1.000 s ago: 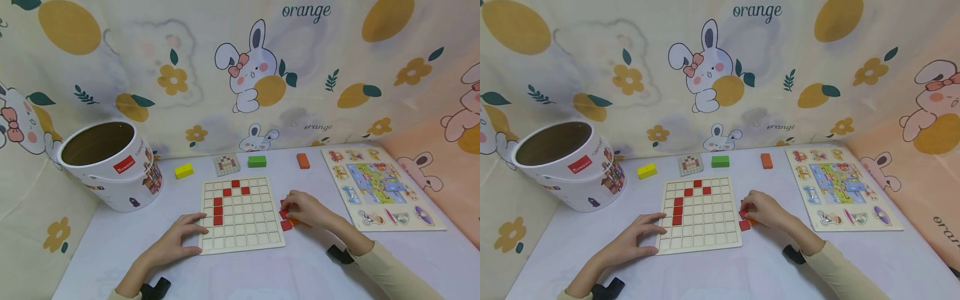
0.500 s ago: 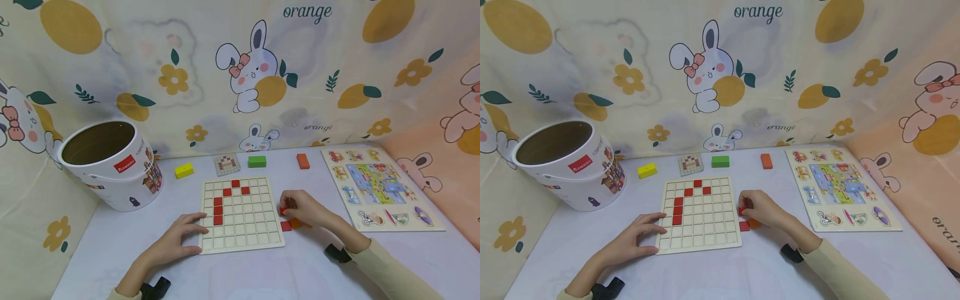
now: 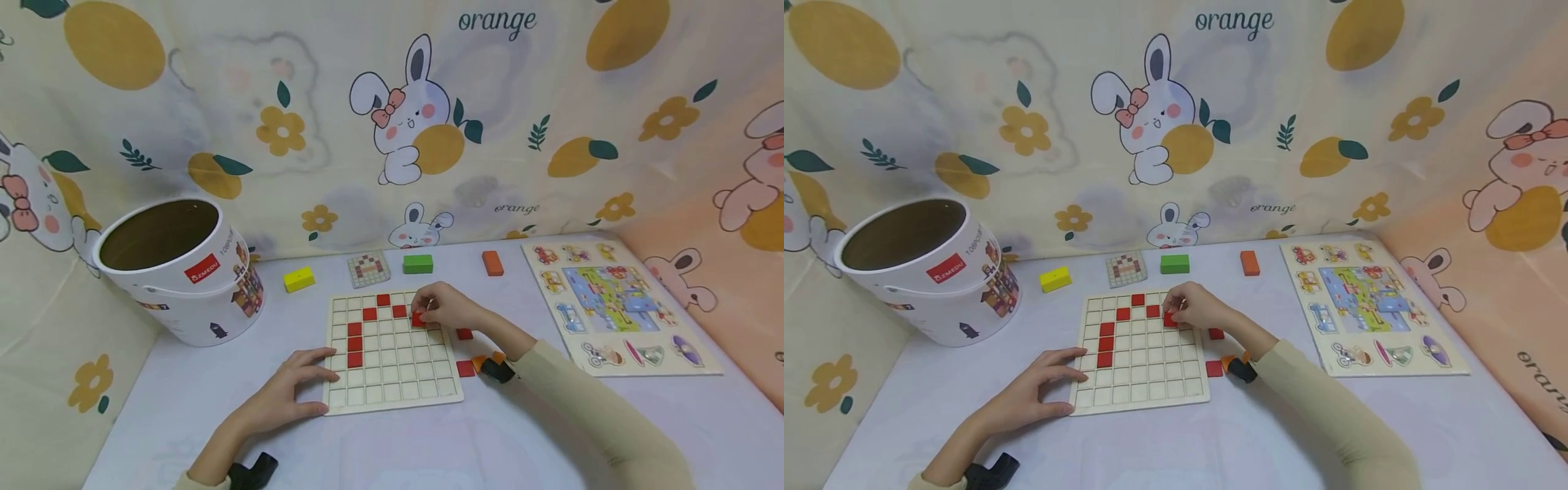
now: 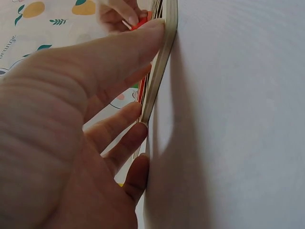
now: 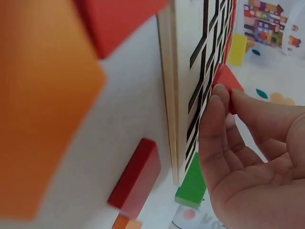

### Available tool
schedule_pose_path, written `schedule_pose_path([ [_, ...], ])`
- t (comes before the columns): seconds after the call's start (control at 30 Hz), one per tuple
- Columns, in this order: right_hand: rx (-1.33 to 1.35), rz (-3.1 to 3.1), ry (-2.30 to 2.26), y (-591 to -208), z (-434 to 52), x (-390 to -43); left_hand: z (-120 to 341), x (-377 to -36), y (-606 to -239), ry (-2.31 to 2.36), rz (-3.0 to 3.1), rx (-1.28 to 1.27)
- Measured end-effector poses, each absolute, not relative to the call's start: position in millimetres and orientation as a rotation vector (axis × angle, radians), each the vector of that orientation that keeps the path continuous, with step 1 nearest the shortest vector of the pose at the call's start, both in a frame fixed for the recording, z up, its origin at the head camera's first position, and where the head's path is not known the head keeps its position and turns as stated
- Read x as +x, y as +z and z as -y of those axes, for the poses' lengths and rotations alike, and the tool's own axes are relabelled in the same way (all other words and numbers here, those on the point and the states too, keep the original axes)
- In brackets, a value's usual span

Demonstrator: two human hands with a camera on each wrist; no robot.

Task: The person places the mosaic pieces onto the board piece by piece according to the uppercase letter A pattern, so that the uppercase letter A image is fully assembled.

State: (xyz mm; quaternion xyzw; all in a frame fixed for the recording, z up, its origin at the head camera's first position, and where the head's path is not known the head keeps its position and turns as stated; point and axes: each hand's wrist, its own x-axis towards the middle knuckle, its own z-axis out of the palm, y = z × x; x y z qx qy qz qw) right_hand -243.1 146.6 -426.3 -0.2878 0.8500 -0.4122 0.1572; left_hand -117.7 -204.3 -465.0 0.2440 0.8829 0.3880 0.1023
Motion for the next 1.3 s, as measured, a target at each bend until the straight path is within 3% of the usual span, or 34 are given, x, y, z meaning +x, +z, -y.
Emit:
schedule_pose_path([
  [0.53,-0.807,-2.575,-1.016,-423.0,-141.6,-238.6,202.5,-118.7,-464.7,1.136,-2.606,0.717],
  [0.97,-0.755,-2.521,-1.097,-425.7,-215.8,-213.3,200.8,-118.9,-464.4,1.132,-2.613,0.724],
  [1.3,-0.772,-2.507,-1.078,-436.1,-224.5,-206.1,203.2,-116.8,-464.8,1.139,-2.611,0.722],
])
